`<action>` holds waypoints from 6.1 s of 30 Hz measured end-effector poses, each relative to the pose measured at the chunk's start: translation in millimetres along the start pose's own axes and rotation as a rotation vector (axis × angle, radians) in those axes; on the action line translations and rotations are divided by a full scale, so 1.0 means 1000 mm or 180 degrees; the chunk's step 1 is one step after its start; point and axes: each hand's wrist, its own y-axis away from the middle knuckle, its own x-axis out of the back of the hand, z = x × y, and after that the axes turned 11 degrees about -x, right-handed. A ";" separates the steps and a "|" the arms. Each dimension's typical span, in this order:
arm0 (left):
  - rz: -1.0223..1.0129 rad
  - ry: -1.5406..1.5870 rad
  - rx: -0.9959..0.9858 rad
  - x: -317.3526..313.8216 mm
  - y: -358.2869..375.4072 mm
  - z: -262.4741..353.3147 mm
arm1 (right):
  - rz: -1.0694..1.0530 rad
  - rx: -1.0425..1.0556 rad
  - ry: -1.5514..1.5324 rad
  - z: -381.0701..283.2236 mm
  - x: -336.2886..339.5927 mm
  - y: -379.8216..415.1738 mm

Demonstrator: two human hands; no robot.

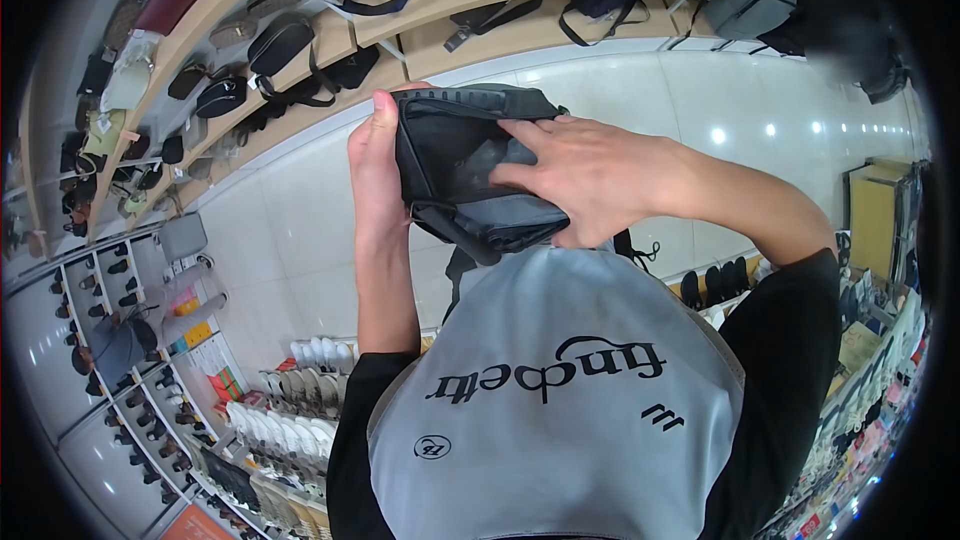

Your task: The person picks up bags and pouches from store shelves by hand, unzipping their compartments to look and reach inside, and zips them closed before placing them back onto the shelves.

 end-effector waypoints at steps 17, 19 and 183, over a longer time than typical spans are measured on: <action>-0.0093 -0.0005 -0.0450 -0.004 0.012 0.004 | -0.0222 -0.0190 0.0154 -0.029 0.002 0.024; -0.0170 0.0046 -0.0507 -0.002 0.012 0.003 | -0.0247 -0.0189 0.0103 -0.031 0.002 0.024; -0.1453 -0.0667 0.0349 0.102 -0.090 -0.124 | 0.1404 -0.2196 -0.6710 0.037 -0.150 -0.086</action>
